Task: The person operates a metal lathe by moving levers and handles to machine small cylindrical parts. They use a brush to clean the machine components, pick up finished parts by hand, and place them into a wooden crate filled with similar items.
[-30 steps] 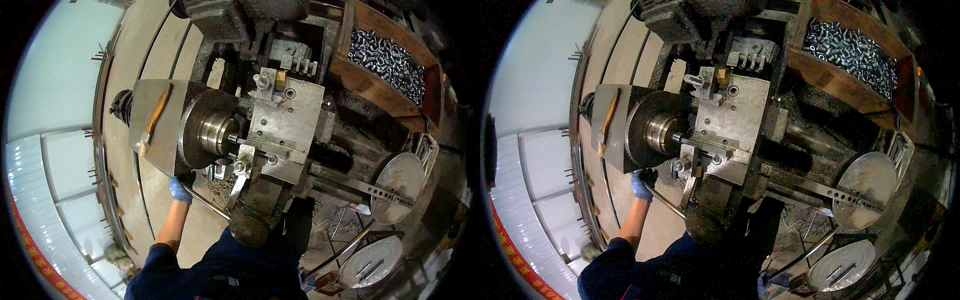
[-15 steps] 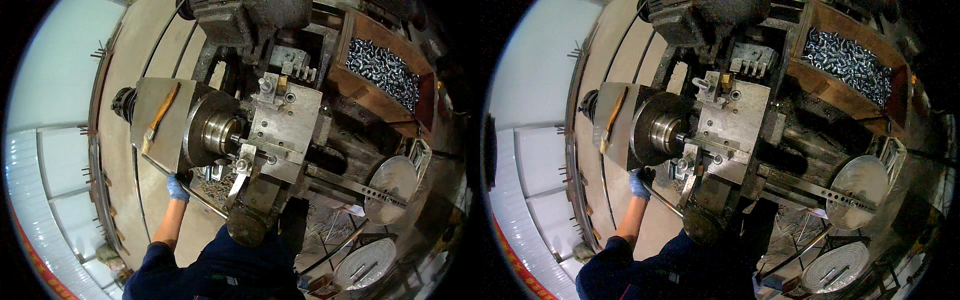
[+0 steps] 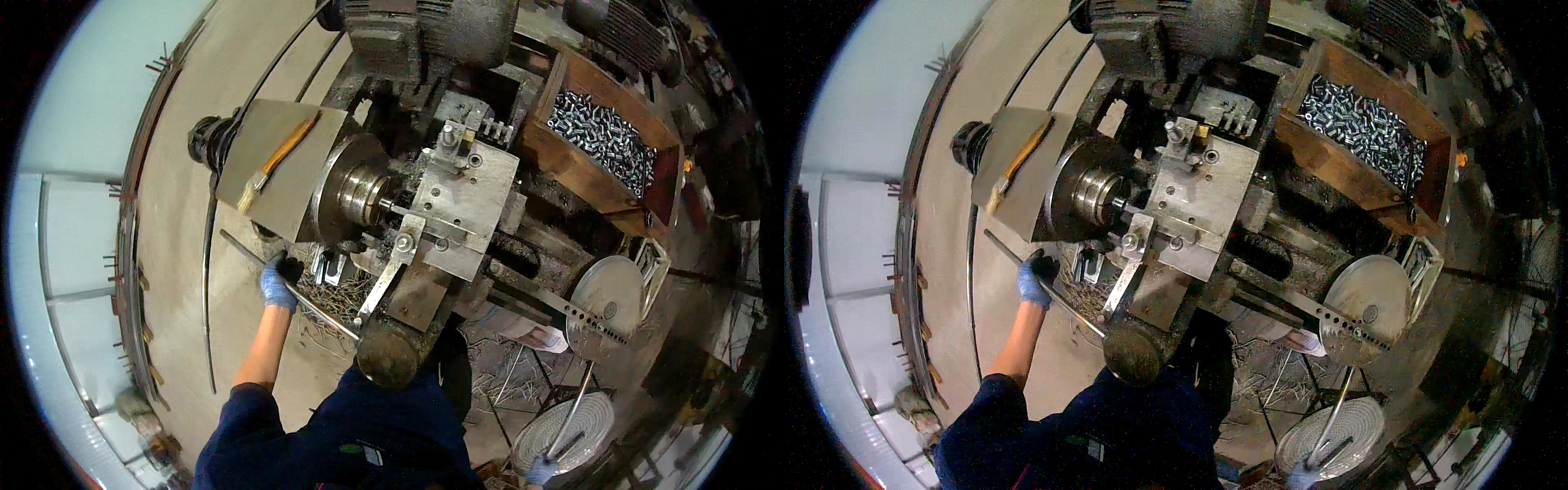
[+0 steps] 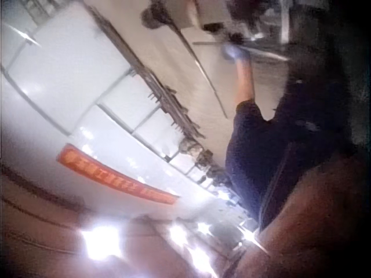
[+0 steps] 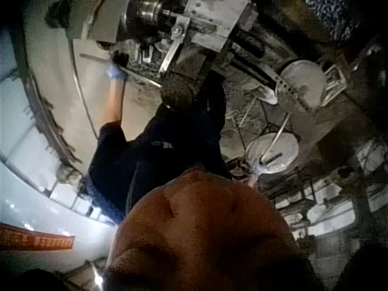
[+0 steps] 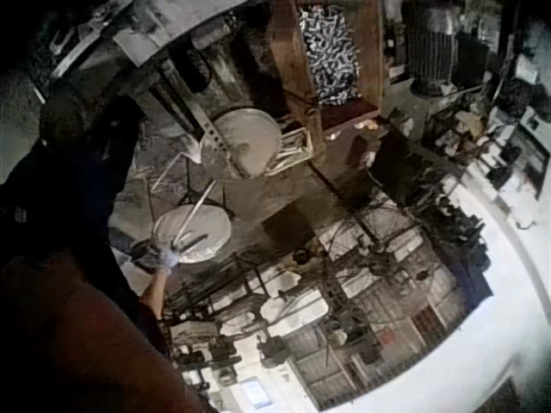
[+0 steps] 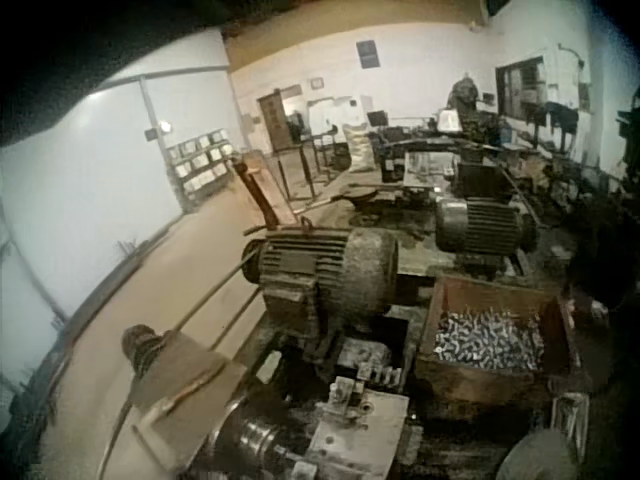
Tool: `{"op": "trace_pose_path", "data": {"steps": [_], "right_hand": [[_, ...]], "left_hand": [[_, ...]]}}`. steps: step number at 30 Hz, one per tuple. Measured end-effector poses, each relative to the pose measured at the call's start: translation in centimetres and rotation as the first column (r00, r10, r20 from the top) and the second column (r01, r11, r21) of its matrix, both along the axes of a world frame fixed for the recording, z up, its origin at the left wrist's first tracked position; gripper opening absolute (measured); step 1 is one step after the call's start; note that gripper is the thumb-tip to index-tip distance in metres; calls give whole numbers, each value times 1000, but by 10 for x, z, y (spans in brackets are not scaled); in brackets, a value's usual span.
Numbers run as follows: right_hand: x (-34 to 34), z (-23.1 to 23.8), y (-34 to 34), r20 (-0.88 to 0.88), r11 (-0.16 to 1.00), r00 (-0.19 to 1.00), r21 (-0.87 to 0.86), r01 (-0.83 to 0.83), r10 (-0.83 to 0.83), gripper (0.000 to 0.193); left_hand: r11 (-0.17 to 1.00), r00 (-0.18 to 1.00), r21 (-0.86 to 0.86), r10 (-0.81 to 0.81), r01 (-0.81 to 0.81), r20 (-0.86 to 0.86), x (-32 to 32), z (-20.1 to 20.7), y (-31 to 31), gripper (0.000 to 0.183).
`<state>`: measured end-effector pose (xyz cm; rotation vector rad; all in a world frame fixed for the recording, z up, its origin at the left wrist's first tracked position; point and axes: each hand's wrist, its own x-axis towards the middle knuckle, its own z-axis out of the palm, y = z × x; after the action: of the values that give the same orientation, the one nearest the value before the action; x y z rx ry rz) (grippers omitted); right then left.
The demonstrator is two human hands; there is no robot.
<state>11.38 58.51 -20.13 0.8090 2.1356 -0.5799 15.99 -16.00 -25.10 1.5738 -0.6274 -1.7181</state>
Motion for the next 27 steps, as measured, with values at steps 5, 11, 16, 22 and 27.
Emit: {"op": "trace_pose_path", "data": {"steps": [5, 11, 16, 22, 27], "right_hand": [[-51, -35, 89, -480, 921, 824, 369, -122, 302, 35], [-61, -32, 85, -475, 886, 819, 455, -86, 323, 34], [-51, -8, 42, -294, 749, 869, 651, -124, 399, 38], [-10, -1, -15, -298, 873, 937, 488, -15, 183, 39], [-10, -11, -2, -332, 862, 920, 507, -12, 208, 40]], "left_hand": [[997, 997, -15, -72, 72, 21, 1, 0, 2, 24], [958, 950, 32, -279, 286, -139, 15, 3, -7, 34], [997, 991, 42, -56, 62, -121, 54, -2, -16, 34], [164, 172, -84, -655, 983, 736, 99, -169, -66, 31], [-466, -195, 108, -143, 878, 970, 44, -129, -59, 40]]}}
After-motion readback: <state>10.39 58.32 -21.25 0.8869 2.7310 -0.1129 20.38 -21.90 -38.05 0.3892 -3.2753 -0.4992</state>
